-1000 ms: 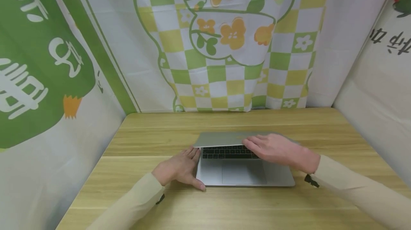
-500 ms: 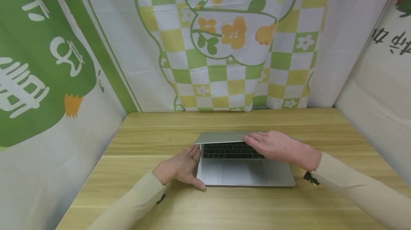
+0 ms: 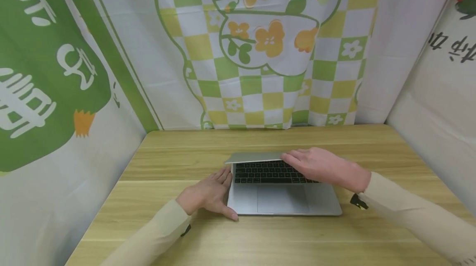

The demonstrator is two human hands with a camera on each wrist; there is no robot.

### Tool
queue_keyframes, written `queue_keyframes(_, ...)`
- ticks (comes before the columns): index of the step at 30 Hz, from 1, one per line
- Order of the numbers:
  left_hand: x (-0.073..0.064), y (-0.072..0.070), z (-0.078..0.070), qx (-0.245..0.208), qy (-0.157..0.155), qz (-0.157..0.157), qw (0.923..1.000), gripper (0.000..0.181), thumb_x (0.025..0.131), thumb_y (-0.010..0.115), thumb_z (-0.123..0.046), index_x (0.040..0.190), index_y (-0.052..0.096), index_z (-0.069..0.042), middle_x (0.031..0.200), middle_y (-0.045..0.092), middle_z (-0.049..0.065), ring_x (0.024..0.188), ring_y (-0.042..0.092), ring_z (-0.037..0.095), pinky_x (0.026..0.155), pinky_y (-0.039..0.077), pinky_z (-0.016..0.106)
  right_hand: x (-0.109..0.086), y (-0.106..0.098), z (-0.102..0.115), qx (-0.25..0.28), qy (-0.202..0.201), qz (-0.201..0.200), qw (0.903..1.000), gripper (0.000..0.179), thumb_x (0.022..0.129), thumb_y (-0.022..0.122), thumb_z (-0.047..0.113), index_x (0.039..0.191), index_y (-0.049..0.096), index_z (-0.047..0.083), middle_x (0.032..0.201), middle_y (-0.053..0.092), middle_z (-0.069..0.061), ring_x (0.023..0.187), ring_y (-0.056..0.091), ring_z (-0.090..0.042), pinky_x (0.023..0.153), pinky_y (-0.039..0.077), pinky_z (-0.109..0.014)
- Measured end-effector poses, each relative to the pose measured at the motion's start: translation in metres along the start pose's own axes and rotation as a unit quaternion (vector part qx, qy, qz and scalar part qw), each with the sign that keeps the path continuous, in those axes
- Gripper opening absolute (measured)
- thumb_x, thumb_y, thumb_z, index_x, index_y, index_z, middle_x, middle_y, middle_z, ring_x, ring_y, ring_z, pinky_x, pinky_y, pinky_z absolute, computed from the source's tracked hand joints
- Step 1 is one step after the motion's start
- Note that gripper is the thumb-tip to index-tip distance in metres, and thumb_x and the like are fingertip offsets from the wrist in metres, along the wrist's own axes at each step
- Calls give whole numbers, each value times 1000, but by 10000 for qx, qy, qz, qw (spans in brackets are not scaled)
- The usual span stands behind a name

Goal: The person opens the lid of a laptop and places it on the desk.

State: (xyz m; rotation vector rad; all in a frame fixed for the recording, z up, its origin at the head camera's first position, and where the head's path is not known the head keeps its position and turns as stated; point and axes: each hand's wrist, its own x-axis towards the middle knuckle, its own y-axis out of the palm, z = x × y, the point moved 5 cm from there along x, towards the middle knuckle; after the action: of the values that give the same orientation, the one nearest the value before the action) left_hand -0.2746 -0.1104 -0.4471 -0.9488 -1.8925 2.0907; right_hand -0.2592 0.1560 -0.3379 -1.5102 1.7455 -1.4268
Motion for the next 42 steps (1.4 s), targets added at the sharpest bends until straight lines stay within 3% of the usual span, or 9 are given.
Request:
queue_keyframes(4, 1, 0, 0, -10, -13, 9, 10000, 132, 67, 54, -90, 155, 16, 1, 164, 8, 20, 154, 9, 32, 124, 19, 46, 2, -2, -8, 65, 158, 60, 9998, 44, 80, 58, -13, 121, 54, 1, 96, 68, -8, 54, 52, -11, 38, 39, -17)
queue_keyframes(8, 3, 1, -2, -22, -11, -24, 10000, 133, 66, 54, -90, 155, 18, 1, 164, 10, 20, 153, 11, 33, 124, 20, 46, 6, -4, -21, 326, 505, 86, 9982, 49, 77, 61, -15, 122, 54, 3, 95, 69, -7, 45, 42, -8, 40, 41, -16)
queue_keyframes(14, 3, 1, -2, 27, -97, 45, 9999, 134, 65, 55, -91, 155, 17, 1, 164, 10, 19, 153, 10, 32, 125, 19, 45, 10, -9, -28, 725, 583, 199, 9955, 52, 75, 63, -17, 123, 55, 2, 102, 72, -8, 46, 43, -6, 45, 43, -13)
queue_keyframes(19, 4, 0, -1, 64, -98, 36, 9999, 134, 65, 53, -92, 156, 17, 1, 164, 9, 19, 153, 10, 33, 125, 19, 45, 14, -10, -34, 652, 728, 227, 9950, 53, 76, 64, -16, 124, 56, 3, 104, 73, -8, 51, 51, -8, 51, 51, -17)
queue_keyframes(24, 4, 3, -1, 74, -34, -53, 10000, 135, 64, 54, -92, 155, 19, 2, 164, 12, 21, 152, 14, 35, 123, 22, 46, 19, -8, -40, 450, 769, 114, 9960, 46, 78, 63, -16, 119, 58, 5, 98, 74, -6, 54, 55, -10, 47, 48, -20)
queue_keyframes(42, 4, 1, -4, -13, -18, -86, 10000, 134, 66, 55, -90, 154, 18, 4, 163, 12, 23, 152, 15, 36, 123, 23, 46, 28, -7, -66, 668, 1106, 113, 9915, 26, 93, 56, -5, 115, 60, 8, 94, 71, -4, 60, 55, -10, 52, 50, -25)
